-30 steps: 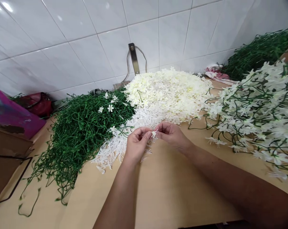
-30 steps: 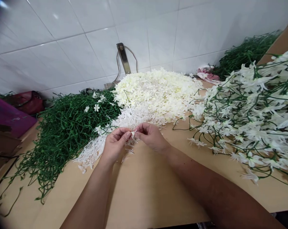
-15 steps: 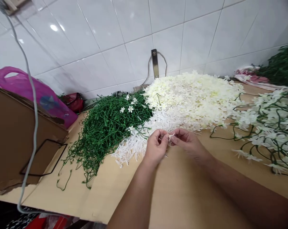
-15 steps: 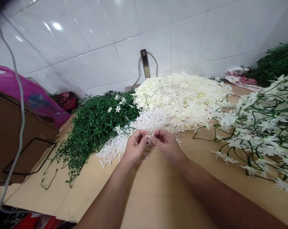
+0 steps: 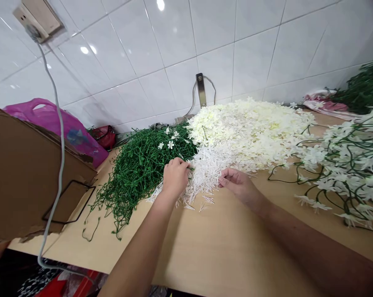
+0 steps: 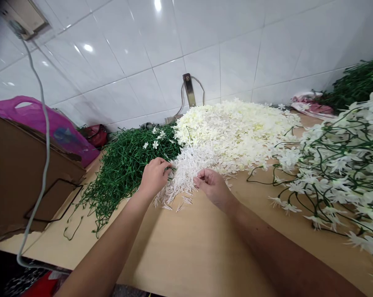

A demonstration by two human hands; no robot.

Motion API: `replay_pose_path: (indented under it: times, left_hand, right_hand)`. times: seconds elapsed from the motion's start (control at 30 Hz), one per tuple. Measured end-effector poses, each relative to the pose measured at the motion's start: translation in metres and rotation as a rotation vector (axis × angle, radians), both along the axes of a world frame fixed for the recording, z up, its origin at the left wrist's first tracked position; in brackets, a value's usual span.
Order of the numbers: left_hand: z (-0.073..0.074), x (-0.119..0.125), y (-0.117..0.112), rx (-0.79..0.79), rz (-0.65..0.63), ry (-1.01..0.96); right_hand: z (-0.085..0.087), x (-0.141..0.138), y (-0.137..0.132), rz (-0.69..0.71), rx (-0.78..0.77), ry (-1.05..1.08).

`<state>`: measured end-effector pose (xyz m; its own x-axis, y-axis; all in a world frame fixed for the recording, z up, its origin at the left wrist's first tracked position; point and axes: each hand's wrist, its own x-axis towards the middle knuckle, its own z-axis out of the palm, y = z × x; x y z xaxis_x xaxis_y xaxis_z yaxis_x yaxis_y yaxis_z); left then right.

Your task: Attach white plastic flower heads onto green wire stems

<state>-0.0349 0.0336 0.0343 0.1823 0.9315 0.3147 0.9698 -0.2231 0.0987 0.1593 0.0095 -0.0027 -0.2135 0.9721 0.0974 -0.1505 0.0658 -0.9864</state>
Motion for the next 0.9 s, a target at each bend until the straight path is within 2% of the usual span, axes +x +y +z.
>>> replay_pose_path:
  times: [0.1, 0.2, 0.27, 0.37, 0.5, 0.6, 0.7, 0.8, 0.9]
  left_hand:
    - [-0.002, 0.000, 0.007, -0.017, -0.015, 0.061]
    - [0.005, -0.006, 0.014, 0.009, -0.011, -0.017]
    - [0.016, -0.014, 0.021, 0.061, 0.011, -0.149]
    - [0.033, -0.028, 0.033, 0.115, 0.059, -0.451]
    - [0.045, -0.036, 0.040, 0.051, 0.090, -0.778]
    - [0.041, -0.031, 0.033, -0.059, 0.040, -0.950]
    - [0.030, -0.022, 0.023, -0.149, 0.007, -1.076]
    - [0.021, -0.016, 0.017, -0.156, 0.034, -1.146]
    - [0.023, -0.020, 0.019, -0.121, 0.048, -1.185]
  right_hand:
    - [0.000, 0.001, 0.001, 0.015, 0.007, -0.022]
    - [0.000, 0.003, 0.001, 0.032, 0.015, -0.032]
    - [-0.002, 0.003, 0.001, 0.044, 0.017, -0.025]
    - [-0.003, 0.002, 0.000, 0.077, 0.013, -0.015]
    - [-0.001, 0.002, -0.003, 0.137, -0.026, 0.018]
    - [0.003, 0.002, -0.006, 0.139, -0.029, 0.044]
    - [0.004, 0.001, -0.007, 0.142, -0.034, 0.097]
    - [0.001, 0.000, -0.008, 0.160, -0.037, 0.141]
    - [-0.001, -0.002, -0.008, 0.183, -0.040, 0.146]
